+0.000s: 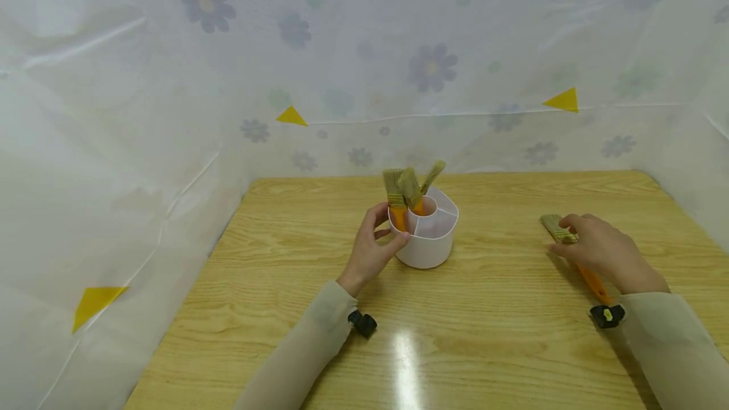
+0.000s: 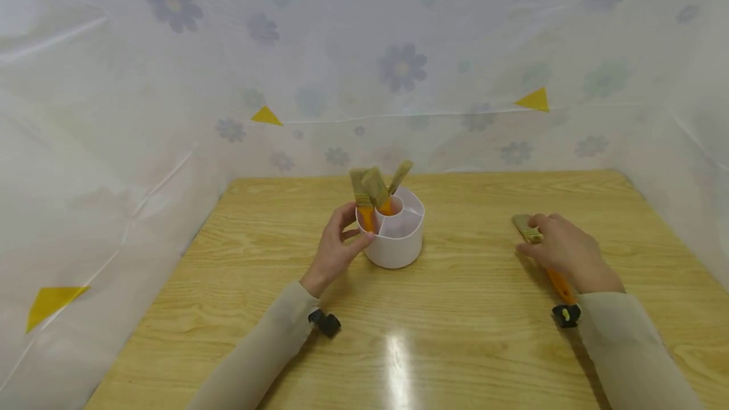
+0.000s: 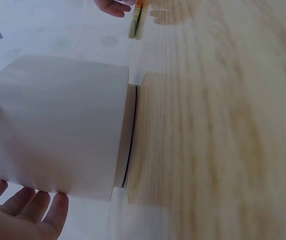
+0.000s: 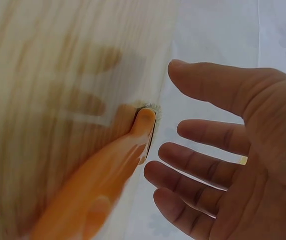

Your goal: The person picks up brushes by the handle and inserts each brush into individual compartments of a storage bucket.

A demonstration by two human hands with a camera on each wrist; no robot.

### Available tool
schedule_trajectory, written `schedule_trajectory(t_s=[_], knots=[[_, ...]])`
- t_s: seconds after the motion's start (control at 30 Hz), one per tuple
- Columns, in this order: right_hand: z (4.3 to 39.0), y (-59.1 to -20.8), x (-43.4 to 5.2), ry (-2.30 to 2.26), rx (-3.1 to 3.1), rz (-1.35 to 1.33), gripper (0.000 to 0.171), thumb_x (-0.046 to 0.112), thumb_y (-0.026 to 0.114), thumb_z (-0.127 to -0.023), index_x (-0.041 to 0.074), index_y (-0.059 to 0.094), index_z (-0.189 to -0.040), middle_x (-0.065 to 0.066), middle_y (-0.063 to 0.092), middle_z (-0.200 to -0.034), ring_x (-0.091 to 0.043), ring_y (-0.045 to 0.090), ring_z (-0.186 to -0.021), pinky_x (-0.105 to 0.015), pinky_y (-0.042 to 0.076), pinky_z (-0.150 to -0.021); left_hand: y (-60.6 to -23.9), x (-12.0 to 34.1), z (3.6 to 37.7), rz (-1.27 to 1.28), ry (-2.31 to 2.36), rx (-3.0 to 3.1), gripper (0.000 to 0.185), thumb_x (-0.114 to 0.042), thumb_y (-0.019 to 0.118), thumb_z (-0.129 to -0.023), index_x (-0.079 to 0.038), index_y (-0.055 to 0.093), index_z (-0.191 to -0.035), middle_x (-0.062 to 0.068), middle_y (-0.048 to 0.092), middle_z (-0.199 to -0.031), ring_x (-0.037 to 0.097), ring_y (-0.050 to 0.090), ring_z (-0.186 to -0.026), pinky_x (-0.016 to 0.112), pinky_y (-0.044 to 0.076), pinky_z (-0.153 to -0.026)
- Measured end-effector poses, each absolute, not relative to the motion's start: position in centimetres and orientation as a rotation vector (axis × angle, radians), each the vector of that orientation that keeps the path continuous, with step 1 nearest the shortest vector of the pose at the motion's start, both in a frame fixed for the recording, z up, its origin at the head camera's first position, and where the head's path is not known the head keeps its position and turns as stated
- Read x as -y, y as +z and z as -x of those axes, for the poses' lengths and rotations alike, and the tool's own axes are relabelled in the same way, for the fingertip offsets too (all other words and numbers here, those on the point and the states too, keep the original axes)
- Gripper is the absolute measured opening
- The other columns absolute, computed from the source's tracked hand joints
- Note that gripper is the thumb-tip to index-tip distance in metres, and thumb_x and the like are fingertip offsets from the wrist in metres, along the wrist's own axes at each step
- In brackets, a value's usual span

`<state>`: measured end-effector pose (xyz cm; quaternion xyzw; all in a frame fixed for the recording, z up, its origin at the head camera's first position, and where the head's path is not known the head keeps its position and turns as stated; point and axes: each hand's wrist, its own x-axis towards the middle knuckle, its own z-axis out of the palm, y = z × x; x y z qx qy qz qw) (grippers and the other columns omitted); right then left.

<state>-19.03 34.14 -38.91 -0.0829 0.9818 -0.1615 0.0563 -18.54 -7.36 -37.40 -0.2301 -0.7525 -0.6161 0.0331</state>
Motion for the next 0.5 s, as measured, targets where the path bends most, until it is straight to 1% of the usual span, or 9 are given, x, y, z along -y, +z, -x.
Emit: schedule_trajectory(t_s=[0.23,0.5], knots=[[19.06,-39.22,-34.39,-0.491,-2.975,0.243,0.071,0.050,0.067,-0.085,-0.003,0.051,-0.129,-0.031,0.053,-0.117,-0.043,0.056,-0.096,-0.050,0.047,-0.062,-37.40,7.37,18.57,0.703,-1.889,2.327,0.064,-0.010,0.065,-0.090,0.004,0.032,-0.143,0.022,0.038,-0.142,0.037,0.038,-0.129,0.057,0.038,-0.100],[19.06,-39.31,-34.58,-0.485,-2.963,0.255,0.064,0.044,0.069,-0.085,-0.003,0.055,-0.125,-0.028,0.054,-0.113,-0.039,0.057,-0.092,-0.047,0.047,-0.061,-37.29,7.36,18.48,0.696,-1.892,2.332,0.064,-0.010,0.065,-0.090,0.003,0.032,-0.143,0.022,0.038,-0.142,0.037,0.038,-0.130,0.057,0.038,-0.100]])
